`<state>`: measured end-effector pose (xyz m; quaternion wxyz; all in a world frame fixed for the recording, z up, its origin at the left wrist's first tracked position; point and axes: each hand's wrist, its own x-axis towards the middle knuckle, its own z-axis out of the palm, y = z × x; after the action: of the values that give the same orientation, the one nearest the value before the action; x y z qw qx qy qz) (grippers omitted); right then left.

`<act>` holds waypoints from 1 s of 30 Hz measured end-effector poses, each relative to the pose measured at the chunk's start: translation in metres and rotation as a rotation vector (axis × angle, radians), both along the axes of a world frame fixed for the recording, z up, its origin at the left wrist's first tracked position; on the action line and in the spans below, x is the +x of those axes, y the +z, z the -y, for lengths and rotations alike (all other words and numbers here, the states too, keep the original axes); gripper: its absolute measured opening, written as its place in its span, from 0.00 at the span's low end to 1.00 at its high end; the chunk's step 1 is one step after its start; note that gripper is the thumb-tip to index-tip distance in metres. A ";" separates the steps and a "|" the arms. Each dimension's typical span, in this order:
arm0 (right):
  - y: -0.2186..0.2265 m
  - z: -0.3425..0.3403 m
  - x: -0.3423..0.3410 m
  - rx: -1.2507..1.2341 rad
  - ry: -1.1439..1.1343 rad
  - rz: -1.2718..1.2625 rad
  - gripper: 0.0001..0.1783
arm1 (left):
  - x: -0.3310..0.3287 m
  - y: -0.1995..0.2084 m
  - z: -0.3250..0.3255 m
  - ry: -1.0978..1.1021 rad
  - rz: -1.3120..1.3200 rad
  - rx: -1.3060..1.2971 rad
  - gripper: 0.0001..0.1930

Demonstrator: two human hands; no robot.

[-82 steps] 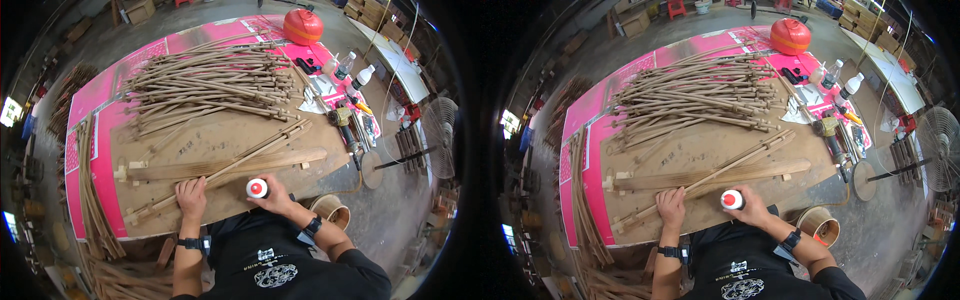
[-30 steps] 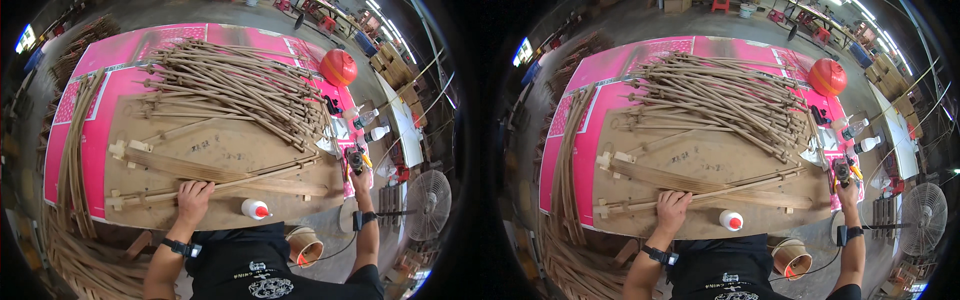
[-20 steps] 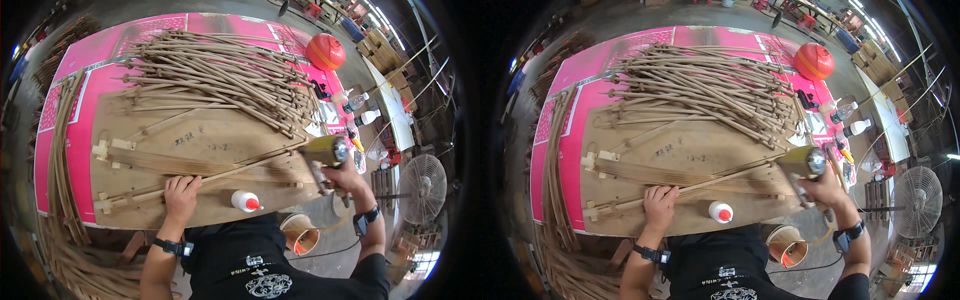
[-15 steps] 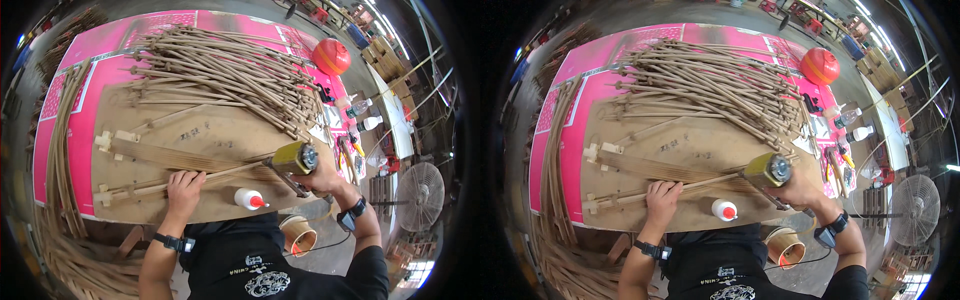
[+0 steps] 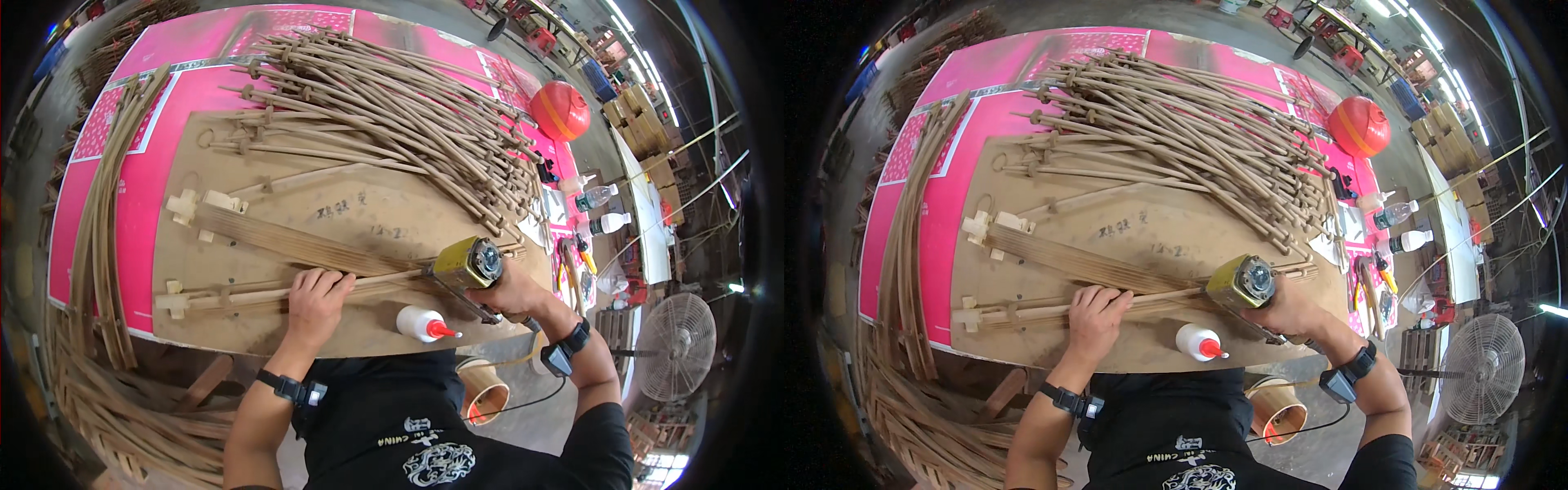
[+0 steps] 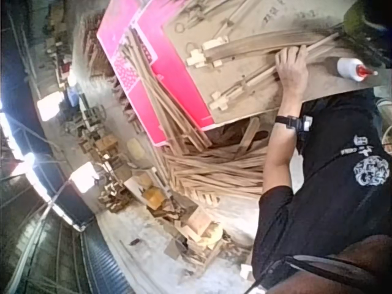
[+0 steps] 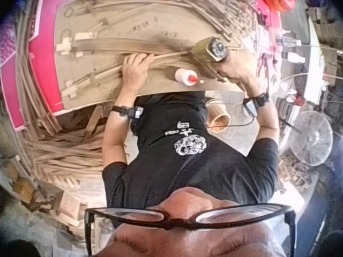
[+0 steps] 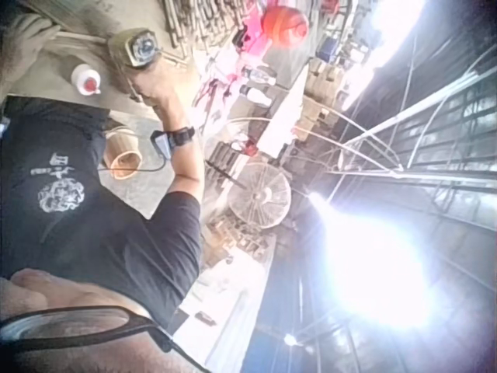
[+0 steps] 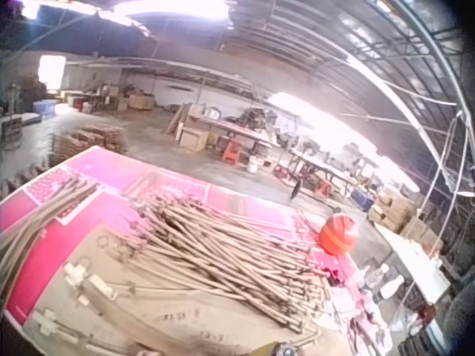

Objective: Assembling bamboo furniture parts by applying glue and using a nail gun.

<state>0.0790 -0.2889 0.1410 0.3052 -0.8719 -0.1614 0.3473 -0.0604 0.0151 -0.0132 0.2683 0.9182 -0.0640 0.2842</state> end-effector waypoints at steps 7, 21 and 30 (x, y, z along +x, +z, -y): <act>0.006 -0.009 0.002 -0.018 0.116 0.073 0.26 | 0.000 -0.001 -0.001 0.002 -0.002 -0.003 0.10; 0.013 -0.012 0.004 -0.009 0.052 0.032 0.27 | 0.000 -0.002 0.000 -0.004 -0.019 -0.058 0.10; 0.008 -0.015 0.002 0.014 0.132 0.082 0.25 | -0.001 -0.005 -0.001 -0.004 -0.026 -0.045 0.10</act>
<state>0.0809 -0.2743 0.1485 0.2808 -0.8707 -0.2334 0.3295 -0.0614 0.0158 -0.0184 0.2903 0.9154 -0.0558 0.2732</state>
